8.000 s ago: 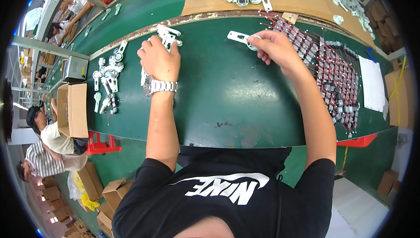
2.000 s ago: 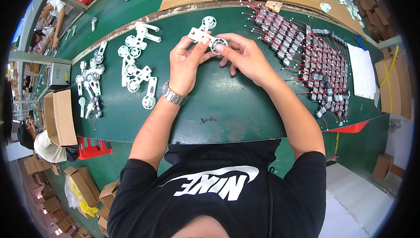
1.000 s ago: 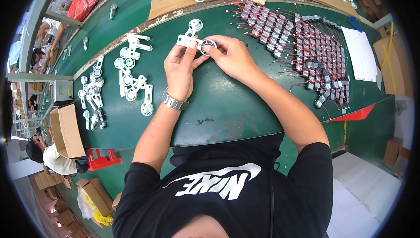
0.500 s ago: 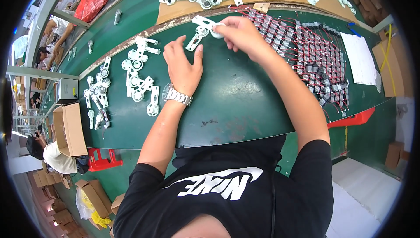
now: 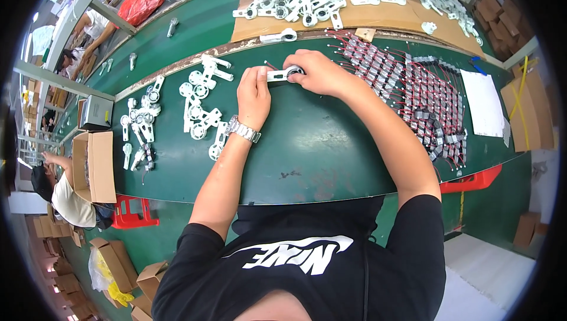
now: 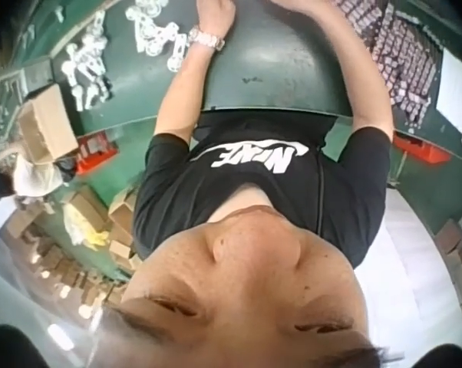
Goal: The person assembles small plastic housings and metal components by hand at a workbench.
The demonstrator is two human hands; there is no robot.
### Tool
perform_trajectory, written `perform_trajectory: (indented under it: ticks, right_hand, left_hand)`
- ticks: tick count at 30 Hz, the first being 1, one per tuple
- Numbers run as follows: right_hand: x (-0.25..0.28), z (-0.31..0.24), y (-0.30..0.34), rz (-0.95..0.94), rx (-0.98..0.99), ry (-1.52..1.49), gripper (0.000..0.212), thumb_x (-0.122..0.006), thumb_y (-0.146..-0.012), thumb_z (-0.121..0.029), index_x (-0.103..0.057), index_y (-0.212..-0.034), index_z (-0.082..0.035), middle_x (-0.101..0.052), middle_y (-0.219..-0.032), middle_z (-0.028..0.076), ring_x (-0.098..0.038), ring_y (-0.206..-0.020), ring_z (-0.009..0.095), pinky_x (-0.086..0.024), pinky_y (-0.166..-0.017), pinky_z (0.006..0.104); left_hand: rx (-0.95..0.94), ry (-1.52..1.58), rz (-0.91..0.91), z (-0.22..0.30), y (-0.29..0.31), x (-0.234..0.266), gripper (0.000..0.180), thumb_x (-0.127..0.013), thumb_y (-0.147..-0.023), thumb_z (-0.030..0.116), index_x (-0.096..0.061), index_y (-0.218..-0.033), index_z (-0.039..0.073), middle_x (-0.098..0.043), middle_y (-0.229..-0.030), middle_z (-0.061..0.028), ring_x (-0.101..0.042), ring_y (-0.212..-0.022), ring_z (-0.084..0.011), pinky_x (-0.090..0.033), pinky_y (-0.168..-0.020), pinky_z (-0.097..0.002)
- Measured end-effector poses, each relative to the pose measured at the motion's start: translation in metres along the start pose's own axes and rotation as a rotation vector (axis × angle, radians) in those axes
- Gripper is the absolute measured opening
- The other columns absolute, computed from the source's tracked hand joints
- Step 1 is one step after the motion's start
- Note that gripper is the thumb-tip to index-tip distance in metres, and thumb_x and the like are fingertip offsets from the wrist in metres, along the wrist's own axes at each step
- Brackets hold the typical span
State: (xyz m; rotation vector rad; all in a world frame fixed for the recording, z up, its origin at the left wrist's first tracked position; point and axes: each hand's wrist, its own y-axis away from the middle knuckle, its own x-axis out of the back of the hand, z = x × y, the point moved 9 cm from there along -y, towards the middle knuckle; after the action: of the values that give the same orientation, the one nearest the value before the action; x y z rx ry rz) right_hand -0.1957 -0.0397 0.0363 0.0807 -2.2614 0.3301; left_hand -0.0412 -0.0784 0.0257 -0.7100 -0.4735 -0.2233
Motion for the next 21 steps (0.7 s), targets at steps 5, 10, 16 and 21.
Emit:
perform_trajectory:
  ticks: [5,10,16,21]
  right_hand:
    - [0.023,0.017,-0.013,0.003,-0.194,-0.152,0.031,-0.077,-0.092,-0.023,-0.068,-0.112,-0.002,-0.062,-0.076,0.004,-0.056,-0.07,0.013,-0.048,-0.064,0.031]
    - [0.054,-0.032,-0.005,0.198,-0.006,0.057,0.033,-0.08,-0.087,-0.015,-0.065,-0.114,-0.003,-0.063,-0.092,0.009,-0.061,-0.082,0.021,-0.051,-0.073,0.0346]
    - [0.056,-0.069,0.017,0.441,0.301,0.173,0.034,-0.08,-0.085,-0.005,-0.062,-0.115,-0.003,-0.064,-0.108,0.012,-0.066,-0.096,0.031,-0.054,-0.084,0.0389]
    - [0.062,-0.063,0.008,0.475,0.231,0.127,0.032,-0.079,-0.085,-0.006,-0.064,-0.113,-0.001,-0.065,-0.105,0.011,-0.068,-0.094,0.028,-0.055,-0.082,0.0378]
  left_hand:
    - [0.061,-0.05,0.079,-0.003,-0.004,0.024,0.031,-0.061,-0.105,0.022,-0.06,-0.126,-0.001,-0.063,-0.104,-0.0155,-0.064,-0.089,-0.0282,-0.053,-0.085,-0.0399]
    - [0.252,0.358,0.023,-0.005,-0.001,0.019,0.033,-0.053,-0.11,0.029,-0.062,-0.12,-0.001,-0.07,-0.097,-0.0122,-0.067,-0.087,-0.0197,-0.054,-0.078,-0.0355]
    - [0.252,0.709,0.06,0.005,-0.006,0.021,0.043,-0.043,-0.113,0.04,-0.062,-0.118,0.003,-0.07,-0.096,-0.0058,-0.066,-0.089,-0.0114,-0.053,-0.072,-0.0269]
    - [0.249,0.324,0.179,0.003,-0.01,0.045,0.027,-0.057,-0.107,0.026,-0.062,-0.117,0.002,-0.07,-0.099,-0.0101,-0.065,-0.088,-0.0211,-0.053,-0.078,-0.0352]
